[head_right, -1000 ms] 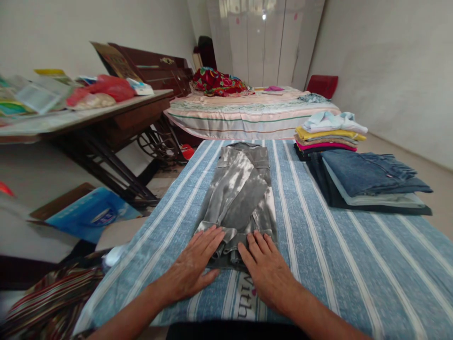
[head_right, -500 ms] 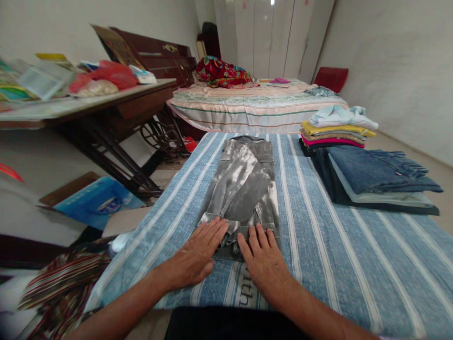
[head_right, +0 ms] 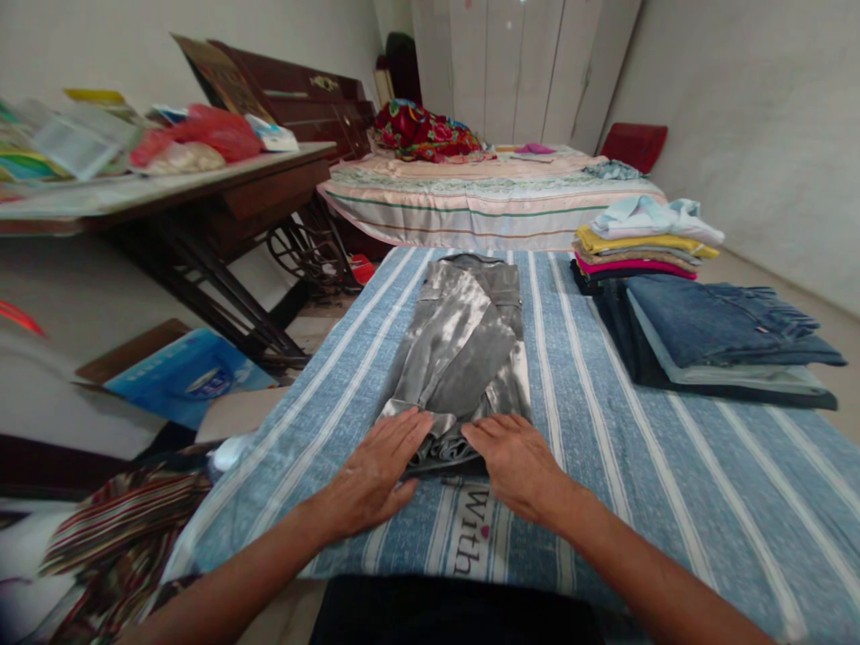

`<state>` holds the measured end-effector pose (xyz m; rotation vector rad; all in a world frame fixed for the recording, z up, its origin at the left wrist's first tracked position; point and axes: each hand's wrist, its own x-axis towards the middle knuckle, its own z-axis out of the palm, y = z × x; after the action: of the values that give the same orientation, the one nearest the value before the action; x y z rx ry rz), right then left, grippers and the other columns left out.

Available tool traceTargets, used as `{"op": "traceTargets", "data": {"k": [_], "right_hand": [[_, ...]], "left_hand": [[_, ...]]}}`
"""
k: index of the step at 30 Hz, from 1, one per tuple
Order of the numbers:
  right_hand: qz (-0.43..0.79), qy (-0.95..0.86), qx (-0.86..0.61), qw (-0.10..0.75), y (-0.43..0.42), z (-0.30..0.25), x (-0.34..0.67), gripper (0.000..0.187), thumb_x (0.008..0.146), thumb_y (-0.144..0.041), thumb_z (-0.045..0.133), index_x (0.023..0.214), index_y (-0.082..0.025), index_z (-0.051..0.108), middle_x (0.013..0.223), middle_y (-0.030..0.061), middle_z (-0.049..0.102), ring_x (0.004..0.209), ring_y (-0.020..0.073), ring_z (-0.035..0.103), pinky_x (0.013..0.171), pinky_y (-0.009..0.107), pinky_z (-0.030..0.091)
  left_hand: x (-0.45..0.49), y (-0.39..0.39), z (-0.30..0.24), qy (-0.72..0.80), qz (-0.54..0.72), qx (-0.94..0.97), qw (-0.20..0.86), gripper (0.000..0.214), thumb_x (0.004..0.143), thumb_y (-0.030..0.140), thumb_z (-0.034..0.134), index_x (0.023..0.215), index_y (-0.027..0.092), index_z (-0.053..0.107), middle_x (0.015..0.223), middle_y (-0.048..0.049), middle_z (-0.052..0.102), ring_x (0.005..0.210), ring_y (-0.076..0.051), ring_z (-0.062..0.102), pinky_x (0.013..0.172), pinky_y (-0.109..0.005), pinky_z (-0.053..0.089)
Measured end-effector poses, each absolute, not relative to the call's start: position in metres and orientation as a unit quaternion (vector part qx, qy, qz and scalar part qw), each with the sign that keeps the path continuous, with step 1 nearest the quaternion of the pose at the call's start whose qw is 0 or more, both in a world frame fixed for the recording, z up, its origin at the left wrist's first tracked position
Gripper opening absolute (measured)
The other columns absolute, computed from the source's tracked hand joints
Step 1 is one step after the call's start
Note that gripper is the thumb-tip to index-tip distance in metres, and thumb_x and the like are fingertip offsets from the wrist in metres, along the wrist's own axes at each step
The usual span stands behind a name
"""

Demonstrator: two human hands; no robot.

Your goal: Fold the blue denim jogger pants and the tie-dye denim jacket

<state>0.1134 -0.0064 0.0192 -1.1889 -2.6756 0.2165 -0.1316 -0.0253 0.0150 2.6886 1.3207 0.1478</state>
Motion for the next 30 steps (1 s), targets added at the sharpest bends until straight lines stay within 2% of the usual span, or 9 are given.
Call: {"op": "traceTargets", "data": {"k": [4, 8, 14, 16, 20, 25, 27, 30], "right_hand": [[0.11, -0.904, -0.4, 0.105, 0.003, 0.028, 0.115, 0.043, 0.082, -0.003, 0.038, 0.116, -0.022, 0.057, 0.11, 0.0045, 0.065, 0.102, 0.0176, 0.058, 0.092, 0.031, 0.042], [0.091, -0.914, -0.383, 0.092, 0.0, 0.027, 0.115, 0.043, 0.079, -0.001, 0.041, 0.114, -0.02, 0.058, 0.109, 0.0056, 0.064, 0.101, 0.0184, 0.058, 0.092, 0.032, 0.042], [-0.031, -0.906, -0.399, 0.137, -0.026, -0.005, 0.112, 0.047, 0.079, -0.007, 0.047, 0.126, -0.012, 0.051, 0.125, 0.0139, 0.057, 0.116, 0.0292, 0.049, 0.101, 0.045, 0.035], [-0.06, -0.902, -0.404, 0.142, -0.032, -0.016, 0.109, 0.052, 0.079, -0.011, 0.051, 0.13, -0.011, 0.047, 0.13, 0.0169, 0.052, 0.122, 0.0328, 0.045, 0.104, 0.049, 0.03], [-0.074, -0.898, -0.42, 0.113, -0.036, -0.019, 0.102, 0.064, 0.077, -0.013, 0.056, 0.138, -0.015, 0.038, 0.135, 0.0205, 0.048, 0.126, 0.0357, 0.041, 0.104, 0.053, 0.028], [-0.016, -0.908, -0.413, 0.063, -0.034, -0.008, 0.1, 0.092, 0.062, -0.016, 0.072, 0.143, -0.016, 0.028, 0.141, 0.023, 0.039, 0.13, 0.0372, 0.036, 0.105, 0.053, 0.026], [-0.026, -0.908, -0.412, 0.065, -0.033, -0.01, 0.1, 0.09, 0.064, -0.014, 0.07, 0.143, -0.018, 0.027, 0.142, 0.0213, 0.039, 0.13, 0.0362, 0.036, 0.105, 0.053, 0.026], [-0.084, -0.895, -0.428, 0.09, -0.033, -0.018, 0.099, 0.071, 0.076, -0.01, 0.058, 0.141, -0.02, 0.032, 0.138, 0.0168, 0.045, 0.127, 0.0337, 0.041, 0.103, 0.053, 0.03]], "left_hand": [[-0.134, -0.021, 0.011, 0.427, 0.072, 0.9, 0.054, 0.071, 0.074, 0.014, 0.047, 0.141, 0.012, 0.025, 0.144, -0.0137, 0.037, 0.137, -0.027, 0.025, 0.111, -0.047, 0.025], [-0.136, -0.019, 0.01, 0.407, 0.071, 0.91, 0.042, 0.075, 0.07, 0.012, 0.049, 0.141, 0.011, 0.024, 0.144, -0.0147, 0.037, 0.137, -0.029, 0.025, 0.11, -0.048, 0.028], [-0.133, -0.021, 0.007, 0.4, 0.066, 0.914, 0.001, 0.074, 0.07, 0.01, 0.046, 0.141, 0.008, 0.025, 0.143, -0.0159, 0.039, 0.136, -0.03, 0.027, 0.11, -0.047, 0.029], [-0.132, -0.021, 0.007, 0.402, 0.061, 0.913, -0.003, 0.075, 0.069, 0.01, 0.047, 0.14, 0.007, 0.025, 0.143, -0.0167, 0.038, 0.136, -0.031, 0.026, 0.11, -0.048, 0.027], [-0.13, -0.024, 0.007, 0.415, 0.045, 0.909, -0.01, 0.08, 0.065, 0.005, 0.046, 0.142, 0.007, 0.022, 0.145, -0.0167, 0.035, 0.138, -0.03, 0.024, 0.111, -0.047, 0.025], [-0.127, -0.025, -0.001, 0.438, 0.037, 0.898, -0.027, 0.086, 0.059, -0.002, 0.041, 0.142, 0.008, 0.021, 0.144, -0.0153, 0.037, 0.138, -0.029, 0.024, 0.111, -0.046, 0.025], [-0.128, -0.025, -0.006, 0.442, 0.055, 0.894, -0.042, 0.086, 0.06, -0.003, 0.039, 0.143, 0.01, 0.021, 0.144, -0.014, 0.038, 0.138, -0.027, 0.025, 0.11, -0.046, 0.026], [-0.133, -0.023, -0.012, 0.426, 0.081, 0.899, -0.066, 0.083, 0.062, -0.004, 0.036, 0.143, 0.01, 0.021, 0.143, -0.0132, 0.04, 0.137, -0.025, 0.027, 0.109, -0.044, 0.028]]}}
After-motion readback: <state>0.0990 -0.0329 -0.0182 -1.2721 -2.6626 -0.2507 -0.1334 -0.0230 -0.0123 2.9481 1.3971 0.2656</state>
